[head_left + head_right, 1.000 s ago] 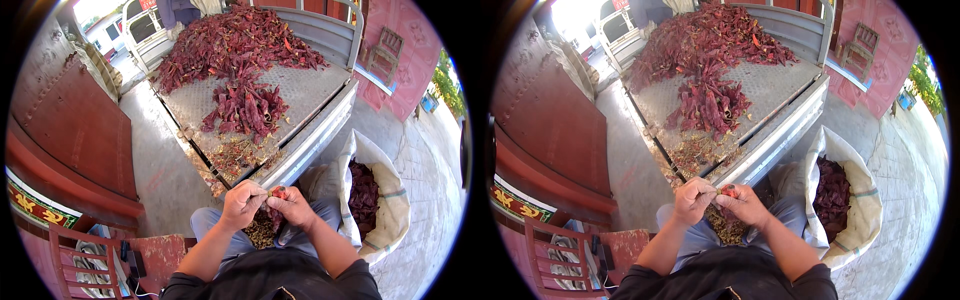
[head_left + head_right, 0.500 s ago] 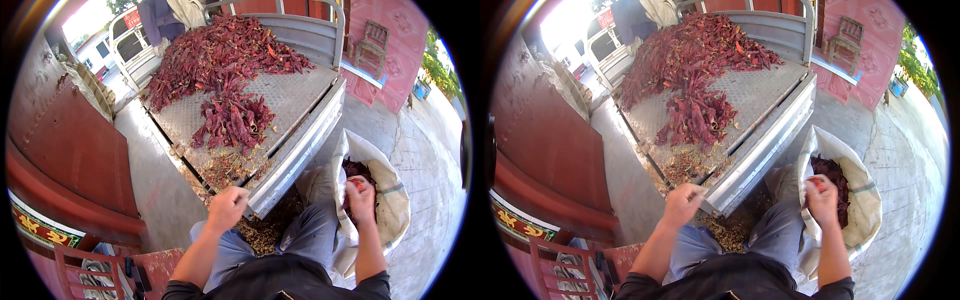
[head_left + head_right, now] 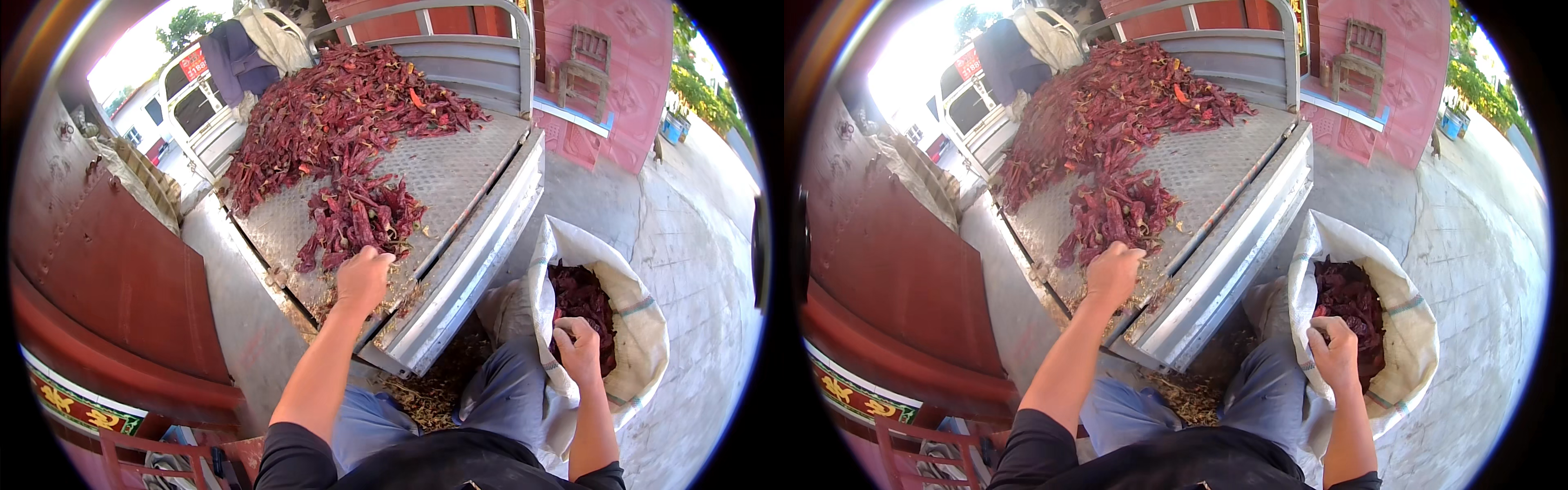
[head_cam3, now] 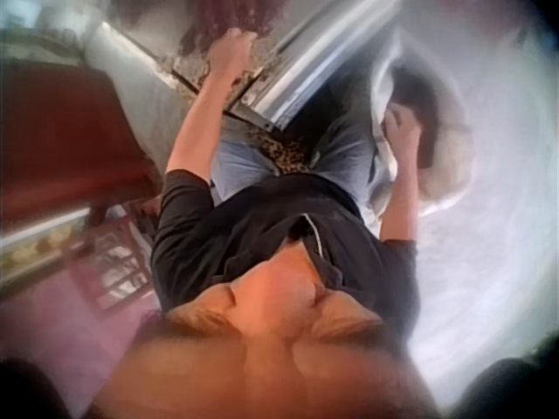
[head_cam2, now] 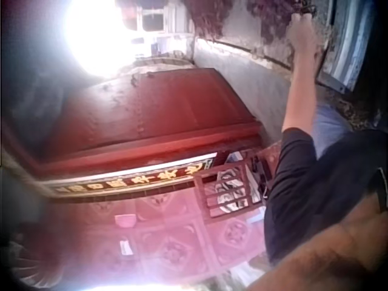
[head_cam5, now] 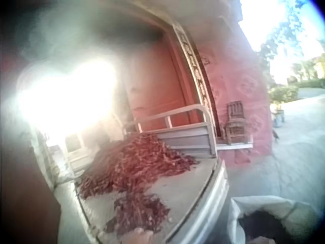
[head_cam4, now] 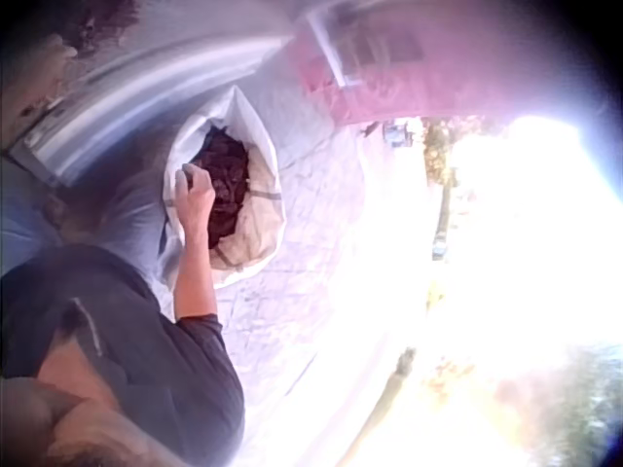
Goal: The person sits on the tailgate of a truck and processes dried red chilies by hand. They pick up chilies from a large pile on the truck bed, remove the stems, and place the chilies into a white sack positioned on the ground. The seeds and stems fall onto the person's lap and the truck bed during the process.
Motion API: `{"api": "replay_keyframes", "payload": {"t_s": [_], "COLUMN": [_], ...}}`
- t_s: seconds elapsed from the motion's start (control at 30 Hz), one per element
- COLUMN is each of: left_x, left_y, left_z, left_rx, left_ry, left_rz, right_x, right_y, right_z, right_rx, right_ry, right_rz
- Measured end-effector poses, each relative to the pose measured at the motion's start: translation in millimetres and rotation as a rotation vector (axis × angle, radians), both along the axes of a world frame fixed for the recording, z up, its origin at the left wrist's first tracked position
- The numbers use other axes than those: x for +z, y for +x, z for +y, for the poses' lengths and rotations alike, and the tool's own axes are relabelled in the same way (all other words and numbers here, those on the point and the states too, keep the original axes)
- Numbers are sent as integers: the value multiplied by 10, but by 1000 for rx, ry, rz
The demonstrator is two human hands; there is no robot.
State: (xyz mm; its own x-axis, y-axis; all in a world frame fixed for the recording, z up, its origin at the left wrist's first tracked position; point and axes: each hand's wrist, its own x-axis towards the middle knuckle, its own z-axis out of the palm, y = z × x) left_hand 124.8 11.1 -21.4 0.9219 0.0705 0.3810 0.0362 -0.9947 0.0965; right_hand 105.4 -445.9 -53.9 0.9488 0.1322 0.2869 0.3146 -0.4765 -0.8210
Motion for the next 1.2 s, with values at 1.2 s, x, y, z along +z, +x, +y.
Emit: {"api": "replay_keyframes", "payload": {"t_s": [1.2], "left_x": [-230], "left_y": [-1489], "left_z": [-947], "left_rx": [-112], "left_ry": [-1055], "left_rz": [-413], "right_x": [60], "right_y": [-643], "right_z": [1945], "right_rx": [460], "right_ry": [1279], "right_rz": [1054]}}
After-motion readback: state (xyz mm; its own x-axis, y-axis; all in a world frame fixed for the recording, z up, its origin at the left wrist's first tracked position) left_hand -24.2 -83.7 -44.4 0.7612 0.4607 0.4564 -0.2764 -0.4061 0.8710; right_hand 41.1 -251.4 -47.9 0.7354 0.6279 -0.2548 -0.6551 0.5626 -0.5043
